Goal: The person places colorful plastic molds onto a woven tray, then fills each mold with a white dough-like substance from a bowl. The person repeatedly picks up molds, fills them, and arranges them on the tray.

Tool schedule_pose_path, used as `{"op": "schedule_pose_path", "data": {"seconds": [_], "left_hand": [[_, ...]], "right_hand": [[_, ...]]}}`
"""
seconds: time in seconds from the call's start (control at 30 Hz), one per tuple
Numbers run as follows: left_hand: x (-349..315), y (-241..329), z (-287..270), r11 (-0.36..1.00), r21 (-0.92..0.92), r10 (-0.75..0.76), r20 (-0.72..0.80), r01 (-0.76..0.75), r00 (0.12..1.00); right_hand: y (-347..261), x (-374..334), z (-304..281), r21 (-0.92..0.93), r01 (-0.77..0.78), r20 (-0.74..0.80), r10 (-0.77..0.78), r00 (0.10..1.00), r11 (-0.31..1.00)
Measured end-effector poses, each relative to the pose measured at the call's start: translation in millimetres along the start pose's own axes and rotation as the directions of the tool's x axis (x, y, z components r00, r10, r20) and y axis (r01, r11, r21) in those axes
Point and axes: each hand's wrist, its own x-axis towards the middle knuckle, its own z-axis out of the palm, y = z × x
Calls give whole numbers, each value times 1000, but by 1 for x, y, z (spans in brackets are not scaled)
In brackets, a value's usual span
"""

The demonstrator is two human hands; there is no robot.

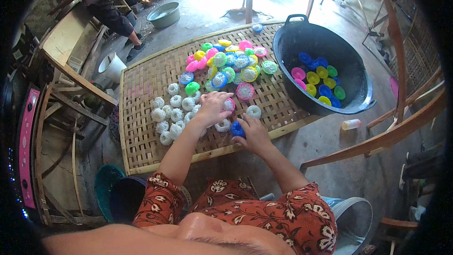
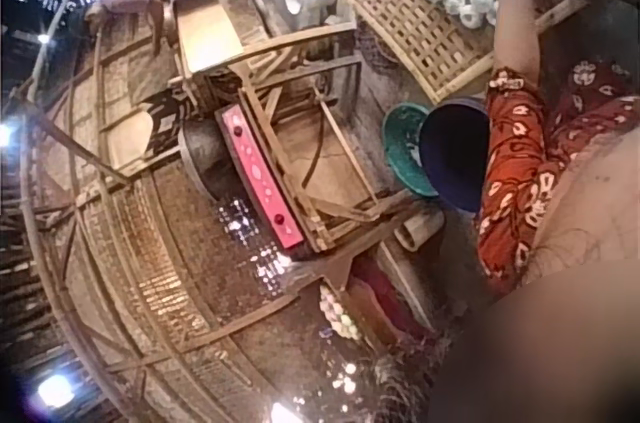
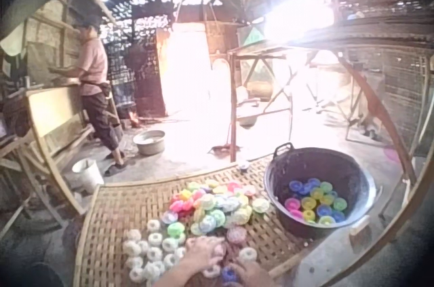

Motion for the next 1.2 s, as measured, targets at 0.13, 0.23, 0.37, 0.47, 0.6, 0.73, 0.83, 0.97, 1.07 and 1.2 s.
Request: {"op": "schedule_pose_path", "data": {"seconds": [0.13, 0.23, 0.37, 0.47, 0.6, 0.73, 0.83, 0.97, 1.07, 1.2], "left_hand": [[7, 5, 6, 985, 174, -41, 130, 18, 991], [12, -1, 9, 991, 132, -50, 122, 34, 991], [11, -17, 12, 981, -191, -57, -151, 28, 987], [9, -25, 6, 759, -645, -253, -162, 92, 954], [11, -20, -7, 260, -963, -294, -15, 65, 956], [16, -11, -9, 40, -993, -77, 106, 110, 991], [12, -19, -10, 111, -982, -60, 150, 156, 987], [13, -38, -19, 695, -664, -302, 79, 276, 950], [14, -41, -13, 878, 70, -477, 74, 473, 876], [11, -38, 6, 904, 125, -414, 21, 409, 910]], "right_hand": [[-6, 5, 0, 65, -62, 100, 56, 993, 996], [-6, 11, -8, 190, -92, -8, 96, 995, 977], [5, 35, -51, 177, -26, -315, 81, 946, 984], [28, 57, -115, -90, -214, -684, 96, 723, 973], [32, 82, -137, -416, -391, -615, 63, 786, 821], [1, 86, -66, 303, 22, -47, -9, 999, 953], [7, 93, -31, 478, 20, 61, -56, 997, 878], [18, 98, -14, 215, 58, 99, -81, 992, 975], [11, 97, -15, 67, 84, 271, -100, 958, 994], [14, 95, -57, -105, 47, -81, -55, 995, 993]]}}
